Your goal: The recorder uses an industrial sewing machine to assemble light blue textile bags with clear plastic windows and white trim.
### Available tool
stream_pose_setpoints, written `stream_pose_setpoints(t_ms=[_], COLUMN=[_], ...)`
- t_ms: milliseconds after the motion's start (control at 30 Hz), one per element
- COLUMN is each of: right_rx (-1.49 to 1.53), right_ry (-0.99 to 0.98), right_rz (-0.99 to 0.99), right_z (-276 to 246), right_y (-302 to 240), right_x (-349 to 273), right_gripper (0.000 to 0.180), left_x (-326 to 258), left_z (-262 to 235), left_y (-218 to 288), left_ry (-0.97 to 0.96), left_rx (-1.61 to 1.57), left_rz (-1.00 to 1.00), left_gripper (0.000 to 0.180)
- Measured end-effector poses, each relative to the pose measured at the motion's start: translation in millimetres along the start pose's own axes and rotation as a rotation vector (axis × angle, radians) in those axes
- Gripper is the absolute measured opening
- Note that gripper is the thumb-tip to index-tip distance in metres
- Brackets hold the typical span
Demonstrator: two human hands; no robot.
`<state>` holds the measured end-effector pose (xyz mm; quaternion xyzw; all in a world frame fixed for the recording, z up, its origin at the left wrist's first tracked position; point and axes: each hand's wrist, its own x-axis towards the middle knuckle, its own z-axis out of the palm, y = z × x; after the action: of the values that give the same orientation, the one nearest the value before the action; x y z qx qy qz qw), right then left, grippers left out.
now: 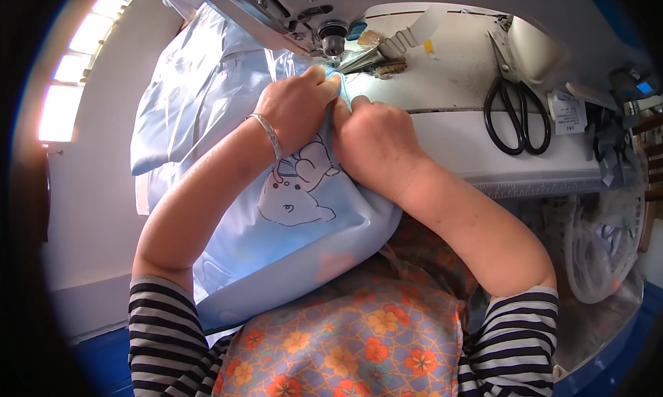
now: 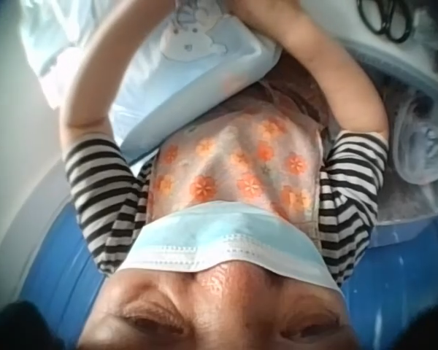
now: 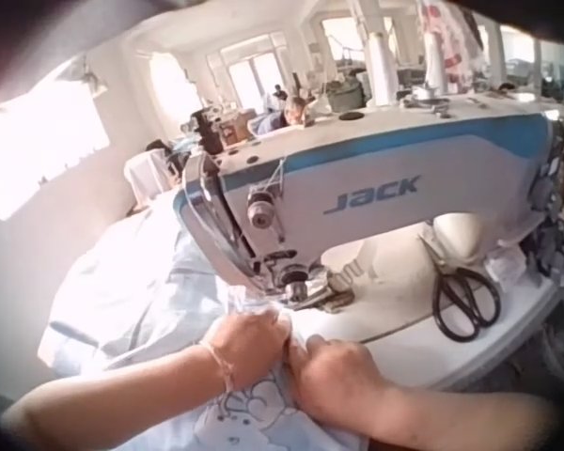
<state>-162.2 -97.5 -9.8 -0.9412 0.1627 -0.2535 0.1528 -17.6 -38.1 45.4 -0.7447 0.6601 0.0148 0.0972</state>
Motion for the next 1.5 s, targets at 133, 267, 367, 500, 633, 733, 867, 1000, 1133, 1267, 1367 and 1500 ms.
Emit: stream_pose_setpoints(t_ms=[133, 267, 367, 500, 633, 733, 867, 1000, 1133, 1267, 1367, 1500], right_rx=[-0.014, 0.011, 0.162, 0.083, 0.049, 0.064, 0.104, 0.048, -0.035, 0.030, 0.042, 0.108], right_ry=[-0.009, -0.011, -0.023, -0.041, -0.045, -0.019, -0.017, -0.099, -0.074, -0.058, -0.047, -0.014], right_rz=[0.004, 0.022, -0.039, -0.073, 0.031, 0.047, 0.070, 0.097, 0.093, 0.095, 0.086, 0.093], right_z=[4, 4, -4, -9, 2, 3, -7, -8, -4, -6, -5, -1], right_y=[3, 6, 12, 7, -6, -8, -2, -7, -14, -11, -7, -4], right_x=[5, 10, 9, -2, -3, -1, -7, -15, -17, -14, -7, -1], right_gripper=[0.023, 0.018, 0.016, 0.011, 0.007, 0.006, 0.018, 0.027, 0.026, 0.026, 0.024, 0.020], left_x=[-1, 2, 8, 9, -1, -5, -18, -20, -8, -11, -11, -7], left_z=[10, 8, -2, -6, 6, 10, -2, -12, 0, 5, 4, 8], left_y=[-4, -11, -12, -3, 7, 2, -15, -19, 0, 9, 4, -8], left_ry=[0.055, 0.208, 0.054, -0.041, 0.066, 0.131, 0.341, 0.140, -0.031, -0.002, 0.053, 0.051], left_rx=[-0.032, 0.058, 0.094, -0.060, 0.120, 0.112, 0.112, 0.039, 0.041, -0.116, -0.152, -0.179], left_rz=[0.014, 0.113, 0.078, -0.006, 0.112, 0.141, 0.254, 0.177, 0.118, 0.005, 0.011, 0.071], left_gripper=[0.023, 0.018, 0.015, 0.015, 0.020, 0.018, 0.019, 0.022, 0.017, 0.017, 0.019, 0.018])
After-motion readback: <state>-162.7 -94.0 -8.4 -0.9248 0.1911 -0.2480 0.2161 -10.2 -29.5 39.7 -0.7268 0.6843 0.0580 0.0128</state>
